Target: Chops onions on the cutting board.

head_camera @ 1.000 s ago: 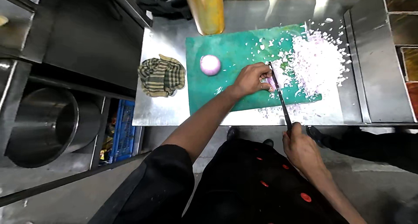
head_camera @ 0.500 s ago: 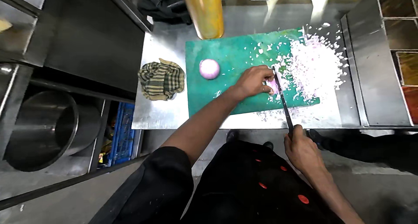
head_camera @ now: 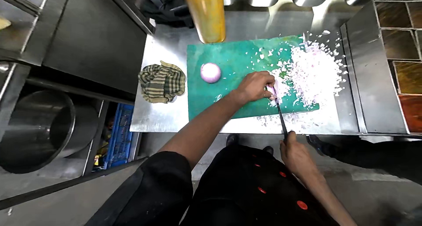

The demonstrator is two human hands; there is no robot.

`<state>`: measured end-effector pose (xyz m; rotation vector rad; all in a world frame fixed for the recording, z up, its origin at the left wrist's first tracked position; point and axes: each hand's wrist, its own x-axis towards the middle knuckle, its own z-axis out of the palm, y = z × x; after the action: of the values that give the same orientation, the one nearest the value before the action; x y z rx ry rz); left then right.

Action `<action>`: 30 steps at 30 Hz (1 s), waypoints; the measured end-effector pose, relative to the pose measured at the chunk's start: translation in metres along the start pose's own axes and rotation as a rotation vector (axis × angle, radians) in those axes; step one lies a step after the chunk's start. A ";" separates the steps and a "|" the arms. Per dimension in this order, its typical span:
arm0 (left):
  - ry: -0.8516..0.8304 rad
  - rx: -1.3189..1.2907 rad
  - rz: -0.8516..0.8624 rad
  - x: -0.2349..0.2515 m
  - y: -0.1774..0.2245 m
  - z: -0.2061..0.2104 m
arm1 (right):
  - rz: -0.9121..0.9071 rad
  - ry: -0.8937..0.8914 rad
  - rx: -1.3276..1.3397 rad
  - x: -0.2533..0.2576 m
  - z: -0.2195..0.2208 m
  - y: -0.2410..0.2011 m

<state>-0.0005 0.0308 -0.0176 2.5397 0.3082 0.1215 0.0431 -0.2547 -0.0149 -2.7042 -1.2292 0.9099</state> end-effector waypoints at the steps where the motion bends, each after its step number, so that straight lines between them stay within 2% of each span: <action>1: 0.005 0.001 0.005 0.000 0.000 0.000 | -0.002 -0.012 -0.003 0.002 -0.003 -0.002; 4: 0.032 -0.002 0.022 -0.003 -0.002 0.002 | -0.038 0.015 -0.002 -0.012 -0.020 -0.001; 8: 0.088 -0.010 0.079 -0.004 -0.006 0.007 | -0.010 -0.051 0.031 0.002 -0.002 0.004; 12: 0.118 -0.010 0.131 -0.008 -0.012 0.009 | -0.061 -0.007 0.016 -0.010 -0.023 0.002; 16: 0.156 -0.023 0.169 -0.009 -0.018 0.014 | 0.000 -0.114 0.035 0.006 -0.005 0.003; 20: 0.176 -0.004 0.211 -0.011 -0.021 0.015 | -0.040 -0.063 -0.011 -0.008 -0.028 -0.001; 24: 0.215 0.036 0.257 -0.011 -0.024 0.019 | -0.017 -0.107 0.035 0.007 -0.006 0.001; 28: 0.228 0.076 0.303 -0.014 -0.026 0.021 | -0.029 -0.075 -0.014 -0.005 -0.030 -0.004; 30: 0.257 0.089 0.318 -0.014 -0.028 0.024 | -0.030 -0.099 0.006 -0.001 -0.021 -0.002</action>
<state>-0.0163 0.0370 -0.0530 2.6449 0.0044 0.5705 0.0524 -0.2503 0.0035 -2.6584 -1.2785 1.0538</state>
